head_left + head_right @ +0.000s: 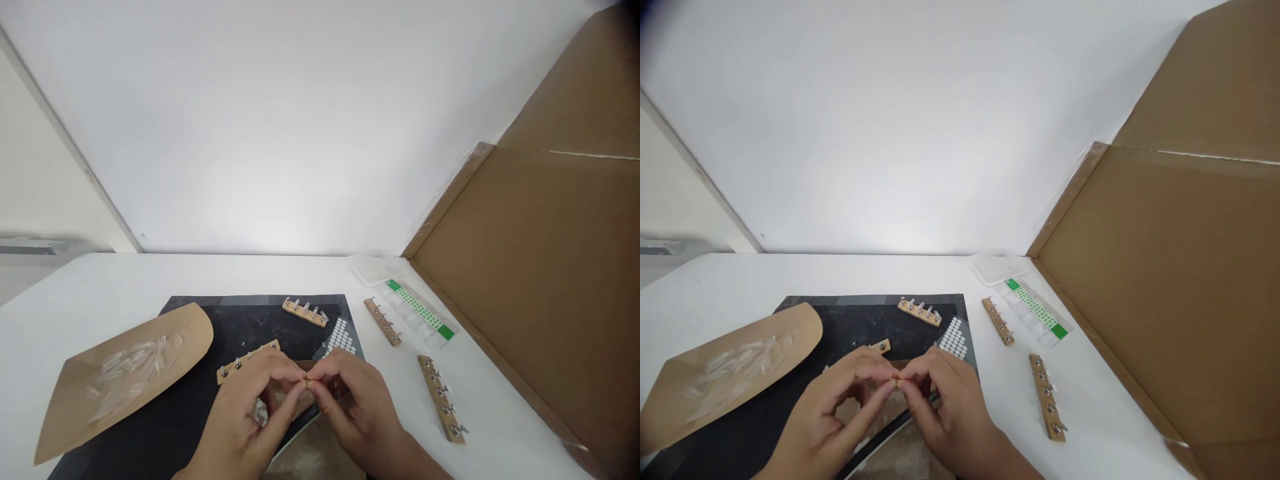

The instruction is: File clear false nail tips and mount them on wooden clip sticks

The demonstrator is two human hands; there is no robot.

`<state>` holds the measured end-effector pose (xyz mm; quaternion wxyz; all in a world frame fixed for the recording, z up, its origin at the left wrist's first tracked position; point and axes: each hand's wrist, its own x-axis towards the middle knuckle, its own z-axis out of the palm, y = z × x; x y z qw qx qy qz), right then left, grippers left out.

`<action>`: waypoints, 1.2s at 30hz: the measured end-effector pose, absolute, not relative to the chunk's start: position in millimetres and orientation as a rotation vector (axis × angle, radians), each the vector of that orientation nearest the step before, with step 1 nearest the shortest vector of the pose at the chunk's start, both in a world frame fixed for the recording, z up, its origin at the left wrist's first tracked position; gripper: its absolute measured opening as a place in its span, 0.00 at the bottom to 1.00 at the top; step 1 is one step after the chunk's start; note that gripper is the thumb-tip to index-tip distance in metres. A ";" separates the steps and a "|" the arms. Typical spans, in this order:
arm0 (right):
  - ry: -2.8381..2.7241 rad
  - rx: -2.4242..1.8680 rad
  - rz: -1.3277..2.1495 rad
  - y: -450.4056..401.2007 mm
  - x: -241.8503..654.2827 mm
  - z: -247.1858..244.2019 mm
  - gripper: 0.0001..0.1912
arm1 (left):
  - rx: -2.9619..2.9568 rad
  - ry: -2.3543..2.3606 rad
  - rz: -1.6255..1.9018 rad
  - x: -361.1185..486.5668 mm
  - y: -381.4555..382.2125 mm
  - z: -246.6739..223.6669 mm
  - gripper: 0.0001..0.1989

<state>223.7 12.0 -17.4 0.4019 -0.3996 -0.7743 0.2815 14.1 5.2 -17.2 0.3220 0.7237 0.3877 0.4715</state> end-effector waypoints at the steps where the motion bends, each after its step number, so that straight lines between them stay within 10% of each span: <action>1: -1.956 -1.015 0.724 12.0 223.6 -16.9 0.03 | 1.873 1.033 1.224 14.1 4.9 -17.0 0.05; 36: -1.779 -1.100 1.027 13.6 218.5 -10.3 0.10 | 1.316 1.012 1.058 13.3 2.6 -22.3 0.17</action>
